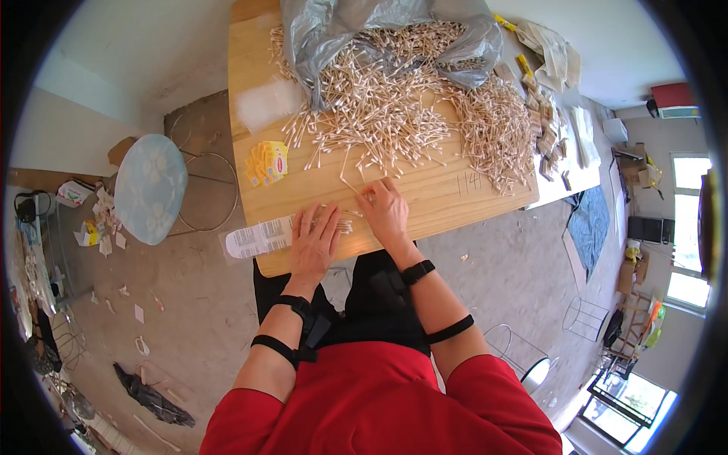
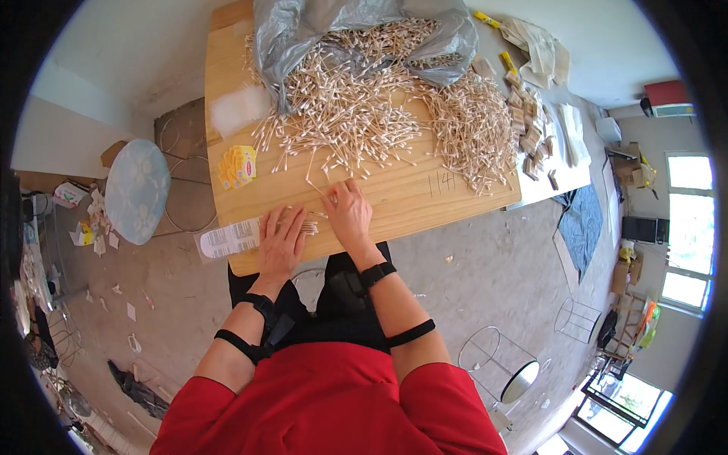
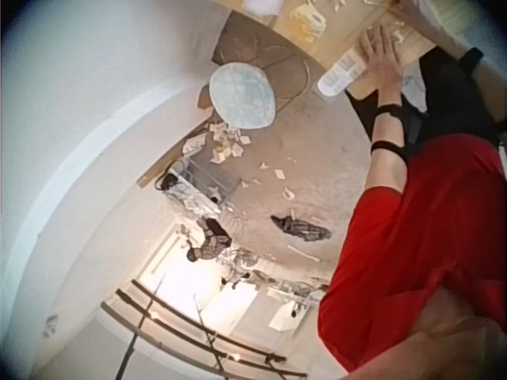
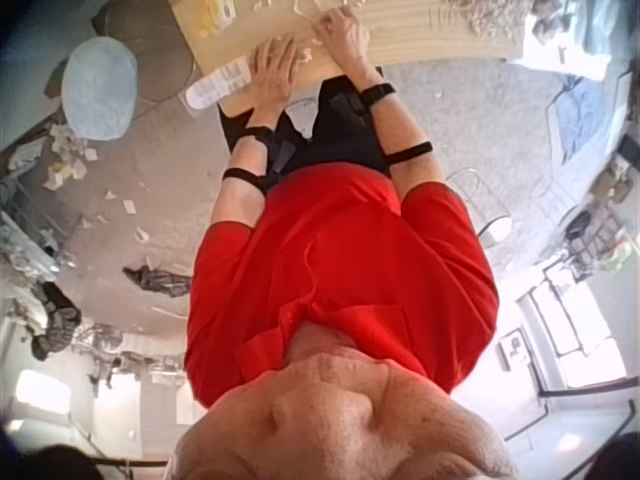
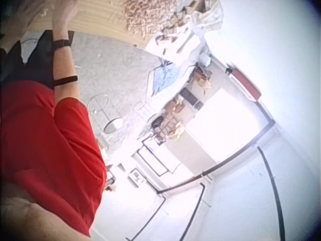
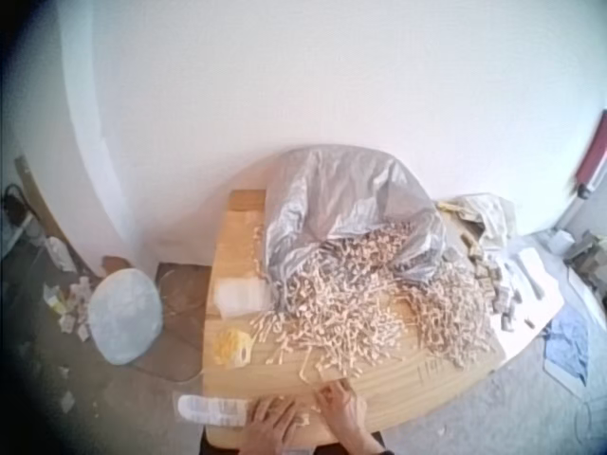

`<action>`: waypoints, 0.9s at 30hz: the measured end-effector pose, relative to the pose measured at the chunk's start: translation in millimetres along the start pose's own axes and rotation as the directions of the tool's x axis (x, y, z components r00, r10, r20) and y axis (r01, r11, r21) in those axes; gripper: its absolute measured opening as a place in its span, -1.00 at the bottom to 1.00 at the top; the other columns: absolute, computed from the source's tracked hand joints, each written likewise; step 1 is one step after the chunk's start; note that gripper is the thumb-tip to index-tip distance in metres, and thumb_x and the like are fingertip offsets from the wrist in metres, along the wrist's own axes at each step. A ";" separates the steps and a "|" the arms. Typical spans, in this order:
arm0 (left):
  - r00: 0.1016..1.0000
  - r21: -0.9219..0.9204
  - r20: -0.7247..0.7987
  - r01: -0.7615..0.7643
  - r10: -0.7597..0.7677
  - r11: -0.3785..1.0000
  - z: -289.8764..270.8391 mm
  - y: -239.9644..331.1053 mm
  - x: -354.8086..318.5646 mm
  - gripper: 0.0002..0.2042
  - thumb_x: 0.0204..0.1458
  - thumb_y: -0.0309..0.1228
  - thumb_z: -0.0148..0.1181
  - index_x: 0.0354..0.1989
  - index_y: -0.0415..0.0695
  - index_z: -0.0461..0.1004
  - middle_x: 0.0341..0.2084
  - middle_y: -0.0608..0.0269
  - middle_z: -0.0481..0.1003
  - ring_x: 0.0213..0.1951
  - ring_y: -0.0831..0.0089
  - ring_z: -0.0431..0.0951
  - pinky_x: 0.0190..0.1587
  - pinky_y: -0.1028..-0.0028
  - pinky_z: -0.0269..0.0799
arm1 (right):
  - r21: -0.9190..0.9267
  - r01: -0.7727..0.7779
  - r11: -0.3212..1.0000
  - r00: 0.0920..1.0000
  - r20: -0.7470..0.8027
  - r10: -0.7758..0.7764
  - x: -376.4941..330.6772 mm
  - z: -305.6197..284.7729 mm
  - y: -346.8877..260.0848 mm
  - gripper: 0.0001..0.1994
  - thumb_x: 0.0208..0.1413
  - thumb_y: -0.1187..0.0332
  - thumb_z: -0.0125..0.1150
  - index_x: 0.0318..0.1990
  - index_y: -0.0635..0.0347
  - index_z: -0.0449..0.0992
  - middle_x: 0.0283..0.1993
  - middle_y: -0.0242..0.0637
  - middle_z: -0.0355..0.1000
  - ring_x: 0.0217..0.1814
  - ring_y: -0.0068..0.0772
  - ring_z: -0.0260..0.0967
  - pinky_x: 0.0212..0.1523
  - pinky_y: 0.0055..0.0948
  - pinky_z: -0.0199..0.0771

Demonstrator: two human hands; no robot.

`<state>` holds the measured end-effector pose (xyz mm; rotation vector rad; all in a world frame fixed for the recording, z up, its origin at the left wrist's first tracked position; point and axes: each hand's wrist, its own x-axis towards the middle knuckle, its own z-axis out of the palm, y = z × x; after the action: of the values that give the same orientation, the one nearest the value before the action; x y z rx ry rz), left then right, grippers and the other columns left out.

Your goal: The recorder is sorting cotton swabs and placing them into clear plastic packaging.

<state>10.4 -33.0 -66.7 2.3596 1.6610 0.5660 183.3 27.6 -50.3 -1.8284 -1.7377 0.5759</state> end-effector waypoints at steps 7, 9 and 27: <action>1.000 -0.003 -0.006 0.002 -0.002 1.000 -0.3 -0.1 -0.1 -0.52 0.05 -0.36 0.17 0.22 -0.02 0.36 0.27 0.43 0.26 0.31 0.27 0.17 0.38 0.13 0.00 | -0.031 -0.065 0.997 0.997 -0.035 0.064 3.2 -2.3 14.1 -0.89 -0.02 0.36 0.29 -0.38 0.18 0.53 -0.33 -0.20 0.46 -0.32 -0.08 0.48 -0.33 -0.19 0.43; 1.000 -0.006 -0.002 0.005 -0.005 1.000 -0.4 0.3 0.2 -0.51 0.05 -0.36 0.16 0.22 -0.02 0.35 0.28 0.44 0.26 0.32 0.28 0.17 0.38 0.13 0.00 | -0.060 -0.058 0.996 0.997 -0.050 0.055 4.2 -1.0 14.5 -0.91 -0.02 0.38 0.26 -0.39 0.18 0.52 -0.33 -0.20 0.46 -0.32 -0.08 0.48 -0.33 -0.19 0.43; 1.000 -0.009 -0.018 -0.001 0.001 1.000 -1.3 0.9 1.1 -0.54 0.06 -0.37 0.12 0.19 -0.02 0.37 0.25 0.41 0.29 0.28 0.24 0.21 0.37 0.14 0.02 | 0.013 0.045 0.999 0.998 -0.042 -0.044 -2.5 11.6 3.5 -0.92 0.02 0.39 0.25 -0.39 0.14 0.49 -0.31 -0.20 0.39 -0.30 -0.02 0.43 -0.33 -0.13 0.44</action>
<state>10.9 -32.4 -64.9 2.3557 1.6615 0.5962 178.3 26.2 -61.6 -1.7748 -1.7380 0.5271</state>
